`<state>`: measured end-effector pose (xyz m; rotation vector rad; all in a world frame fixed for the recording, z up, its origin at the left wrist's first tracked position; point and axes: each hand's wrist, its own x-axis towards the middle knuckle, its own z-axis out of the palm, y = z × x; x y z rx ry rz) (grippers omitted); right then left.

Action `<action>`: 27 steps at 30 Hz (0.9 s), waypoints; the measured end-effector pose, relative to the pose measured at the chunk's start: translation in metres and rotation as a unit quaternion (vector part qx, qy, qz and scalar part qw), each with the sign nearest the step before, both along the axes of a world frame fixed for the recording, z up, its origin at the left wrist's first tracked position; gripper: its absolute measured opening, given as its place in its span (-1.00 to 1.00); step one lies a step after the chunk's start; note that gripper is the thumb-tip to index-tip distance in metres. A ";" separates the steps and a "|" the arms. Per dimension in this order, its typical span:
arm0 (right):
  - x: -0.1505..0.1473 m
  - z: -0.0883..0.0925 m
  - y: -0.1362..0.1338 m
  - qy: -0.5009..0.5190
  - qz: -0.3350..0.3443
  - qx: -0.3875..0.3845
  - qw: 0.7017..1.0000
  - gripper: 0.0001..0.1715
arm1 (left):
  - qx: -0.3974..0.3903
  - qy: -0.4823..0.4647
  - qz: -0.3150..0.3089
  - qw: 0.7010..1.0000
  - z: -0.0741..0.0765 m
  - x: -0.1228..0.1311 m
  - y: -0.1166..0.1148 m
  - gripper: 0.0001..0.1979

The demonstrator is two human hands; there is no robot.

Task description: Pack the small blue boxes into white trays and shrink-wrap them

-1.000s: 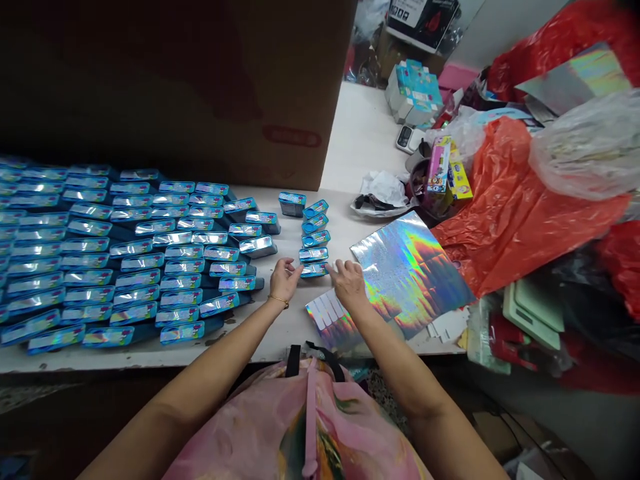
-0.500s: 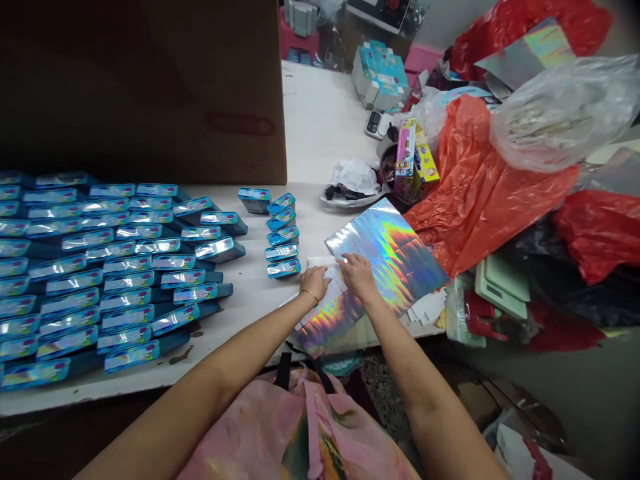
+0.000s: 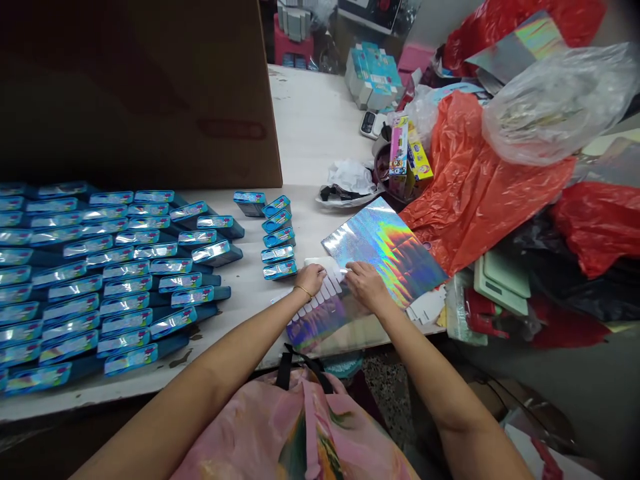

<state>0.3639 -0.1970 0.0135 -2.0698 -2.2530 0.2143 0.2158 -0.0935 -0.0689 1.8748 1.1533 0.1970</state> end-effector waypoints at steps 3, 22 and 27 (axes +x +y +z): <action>-0.003 0.045 0.000 0.041 -0.057 -0.015 0.997 -0.85 | 0.008 -0.029 0.005 1.000 0.006 -0.002 -0.001 -0.84; -0.076 0.033 0.104 0.580 -0.281 -0.124 0.755 -0.68 | -0.267 -0.323 0.289 0.861 0.083 -0.101 0.037 -0.62; -0.089 0.026 0.118 0.578 -0.269 -0.129 0.760 -0.66 | -0.370 -0.368 0.269 0.810 0.087 -0.119 0.054 -0.57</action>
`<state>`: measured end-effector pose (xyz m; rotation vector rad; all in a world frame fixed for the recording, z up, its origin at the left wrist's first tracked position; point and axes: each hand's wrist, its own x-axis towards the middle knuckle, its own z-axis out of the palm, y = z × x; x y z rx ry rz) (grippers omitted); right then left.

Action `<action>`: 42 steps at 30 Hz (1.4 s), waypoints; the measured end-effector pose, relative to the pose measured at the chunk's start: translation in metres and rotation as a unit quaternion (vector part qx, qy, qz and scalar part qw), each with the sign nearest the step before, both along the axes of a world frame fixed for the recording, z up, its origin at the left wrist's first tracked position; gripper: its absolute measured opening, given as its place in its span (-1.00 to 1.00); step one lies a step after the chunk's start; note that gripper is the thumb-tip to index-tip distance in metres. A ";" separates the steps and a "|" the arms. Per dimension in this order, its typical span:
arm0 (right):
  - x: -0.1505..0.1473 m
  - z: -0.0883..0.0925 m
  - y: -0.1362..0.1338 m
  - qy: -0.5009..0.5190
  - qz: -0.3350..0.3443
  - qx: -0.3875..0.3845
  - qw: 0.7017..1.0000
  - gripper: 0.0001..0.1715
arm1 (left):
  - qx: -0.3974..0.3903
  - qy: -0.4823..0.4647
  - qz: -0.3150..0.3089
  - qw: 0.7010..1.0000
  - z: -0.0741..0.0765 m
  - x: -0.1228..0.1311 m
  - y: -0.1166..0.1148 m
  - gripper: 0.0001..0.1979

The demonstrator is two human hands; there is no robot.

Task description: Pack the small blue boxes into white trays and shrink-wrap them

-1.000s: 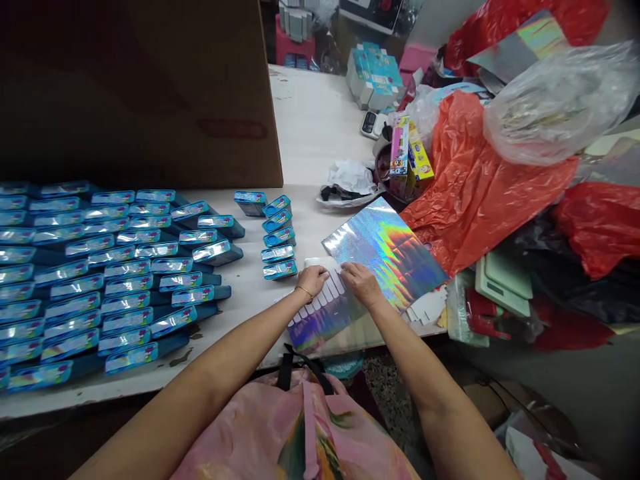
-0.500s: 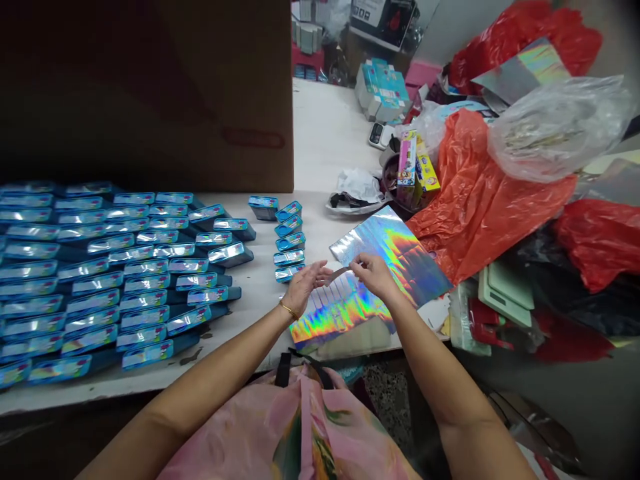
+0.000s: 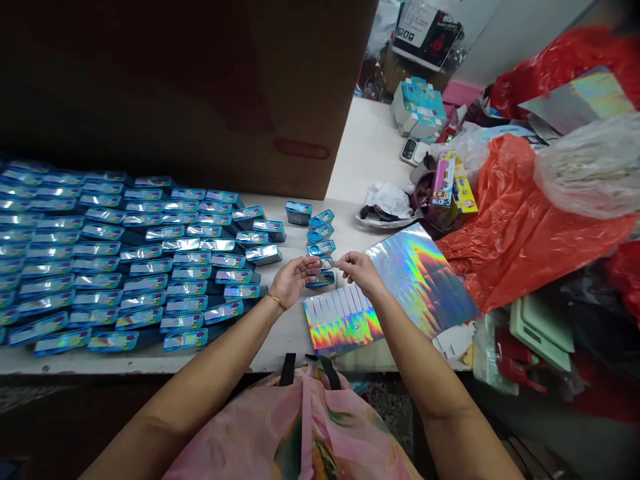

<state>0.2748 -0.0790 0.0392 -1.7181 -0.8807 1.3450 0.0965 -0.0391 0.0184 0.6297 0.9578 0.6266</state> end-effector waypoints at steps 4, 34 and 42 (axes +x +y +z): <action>-0.005 -0.003 0.006 0.003 0.003 -0.002 1.000 -0.68 | -0.021 0.016 0.037 0.999 0.000 -0.001 0.007 -0.56; -0.016 -0.047 0.064 -0.509 0.153 -0.007 0.847 -0.77 | 0.078 0.276 0.152 0.946 -0.078 0.019 0.041 -0.51; -0.012 -0.041 0.033 -0.622 0.288 0.097 0.722 -0.55 | 0.156 0.374 0.114 0.907 -0.073 0.007 0.040 -0.71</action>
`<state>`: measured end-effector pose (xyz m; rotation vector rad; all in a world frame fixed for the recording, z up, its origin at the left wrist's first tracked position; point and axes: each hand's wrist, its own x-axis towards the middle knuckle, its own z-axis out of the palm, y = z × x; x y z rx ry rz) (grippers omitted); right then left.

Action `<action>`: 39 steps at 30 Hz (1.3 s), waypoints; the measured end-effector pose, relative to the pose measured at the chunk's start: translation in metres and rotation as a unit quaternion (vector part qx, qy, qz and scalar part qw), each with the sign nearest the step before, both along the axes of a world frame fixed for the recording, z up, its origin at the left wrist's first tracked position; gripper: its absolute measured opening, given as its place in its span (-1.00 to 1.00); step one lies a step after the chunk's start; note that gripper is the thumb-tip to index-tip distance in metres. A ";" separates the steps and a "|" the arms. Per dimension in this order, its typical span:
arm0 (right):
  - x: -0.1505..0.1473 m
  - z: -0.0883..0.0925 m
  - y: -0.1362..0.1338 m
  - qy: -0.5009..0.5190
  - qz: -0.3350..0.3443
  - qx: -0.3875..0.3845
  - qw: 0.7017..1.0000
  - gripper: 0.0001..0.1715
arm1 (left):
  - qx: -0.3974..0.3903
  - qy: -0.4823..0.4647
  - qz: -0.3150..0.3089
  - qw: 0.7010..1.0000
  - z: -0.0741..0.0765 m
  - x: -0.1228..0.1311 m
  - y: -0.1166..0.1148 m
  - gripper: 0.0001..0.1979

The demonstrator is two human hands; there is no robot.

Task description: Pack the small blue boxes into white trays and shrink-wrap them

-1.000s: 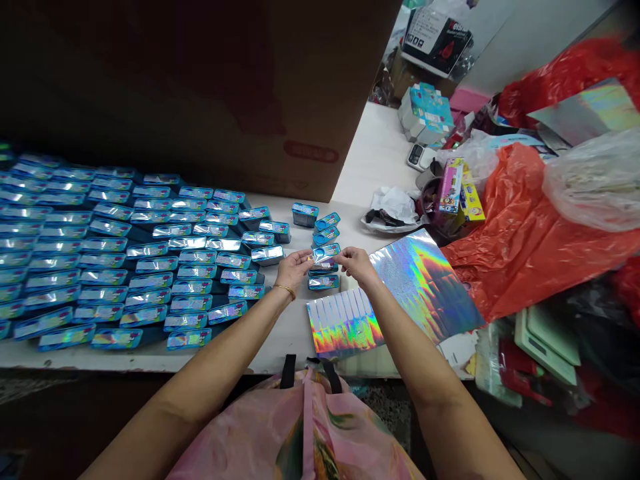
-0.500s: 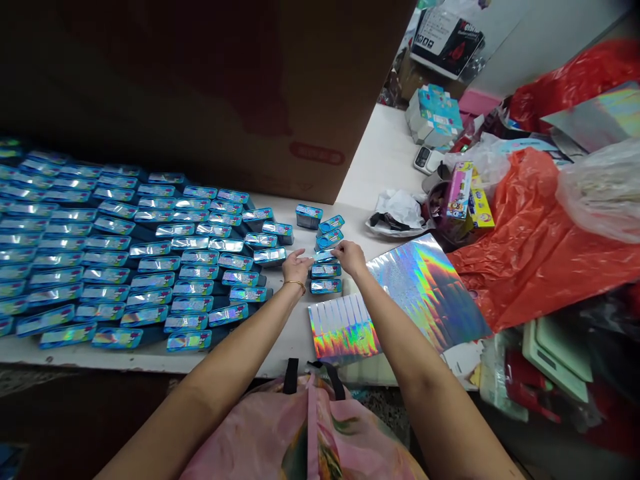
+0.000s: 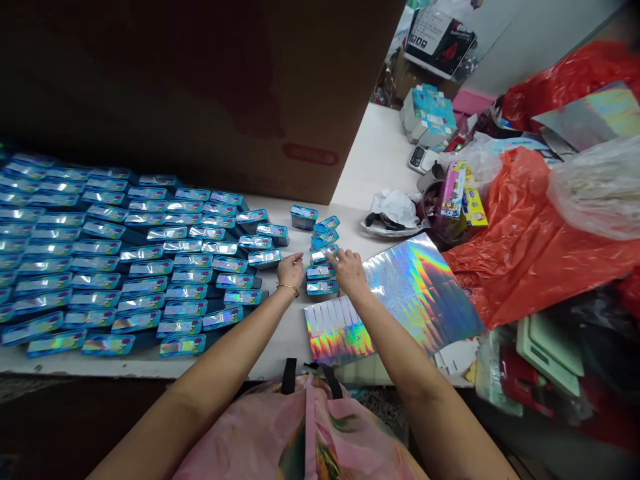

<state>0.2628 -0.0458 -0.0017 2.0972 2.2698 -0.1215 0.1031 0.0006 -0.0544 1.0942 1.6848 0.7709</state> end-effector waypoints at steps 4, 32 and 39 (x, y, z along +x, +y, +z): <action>0.007 -0.005 -0.009 0.000 -0.035 0.017 0.999 -0.51 | 0.030 0.047 -0.022 0.998 0.011 -0.004 -0.009 -0.71; 0.113 -0.030 -0.112 0.139 -0.169 0.048 0.975 -0.65 | 0.226 0.222 -0.541 0.779 0.023 0.089 -0.092 -0.62; 0.097 -0.045 -0.118 0.026 -0.064 -0.049 0.996 -0.65 | 0.117 0.297 -0.484 0.815 -0.015 0.129 -0.102 -0.86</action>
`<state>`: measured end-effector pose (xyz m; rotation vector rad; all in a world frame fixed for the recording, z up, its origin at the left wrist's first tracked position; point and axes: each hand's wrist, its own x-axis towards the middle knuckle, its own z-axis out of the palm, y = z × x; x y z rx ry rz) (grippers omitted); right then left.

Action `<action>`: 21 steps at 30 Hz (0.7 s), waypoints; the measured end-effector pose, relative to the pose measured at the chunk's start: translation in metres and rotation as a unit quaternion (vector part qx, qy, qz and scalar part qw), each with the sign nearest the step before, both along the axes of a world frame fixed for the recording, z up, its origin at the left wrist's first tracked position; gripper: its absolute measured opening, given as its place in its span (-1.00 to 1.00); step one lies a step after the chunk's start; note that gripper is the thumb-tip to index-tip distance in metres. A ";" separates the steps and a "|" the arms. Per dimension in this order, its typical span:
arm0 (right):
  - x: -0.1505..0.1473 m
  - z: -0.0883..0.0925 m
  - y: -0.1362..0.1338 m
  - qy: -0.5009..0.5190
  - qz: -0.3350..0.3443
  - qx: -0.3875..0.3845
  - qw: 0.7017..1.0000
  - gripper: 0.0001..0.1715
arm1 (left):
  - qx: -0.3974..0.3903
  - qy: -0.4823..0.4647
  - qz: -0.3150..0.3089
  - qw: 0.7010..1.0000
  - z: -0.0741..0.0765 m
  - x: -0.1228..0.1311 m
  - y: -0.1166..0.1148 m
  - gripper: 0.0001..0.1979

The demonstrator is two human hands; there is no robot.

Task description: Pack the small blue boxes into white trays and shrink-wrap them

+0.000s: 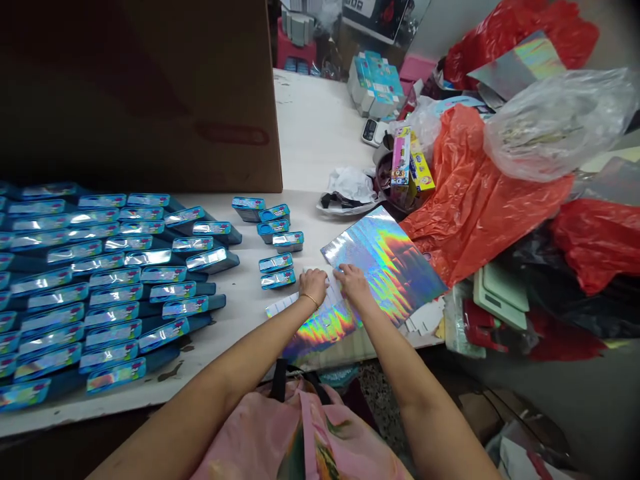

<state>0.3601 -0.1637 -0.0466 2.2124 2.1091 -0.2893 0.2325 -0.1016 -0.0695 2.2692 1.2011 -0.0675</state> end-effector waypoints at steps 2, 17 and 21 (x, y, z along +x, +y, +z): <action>0.003 -0.004 -0.008 -0.008 0.033 0.001 0.999 -0.63 | -0.009 0.000 0.022 1.000 -0.003 0.000 0.001 -0.89; -0.005 0.107 -0.014 0.268 -0.099 0.091 0.954 -0.84 | -0.065 -0.152 0.063 0.984 0.014 -0.021 0.006 -0.77; -0.015 0.114 0.031 0.417 -0.203 0.056 0.884 -0.81 | -0.248 -0.367 0.219 0.870 0.045 -0.046 0.017 -0.58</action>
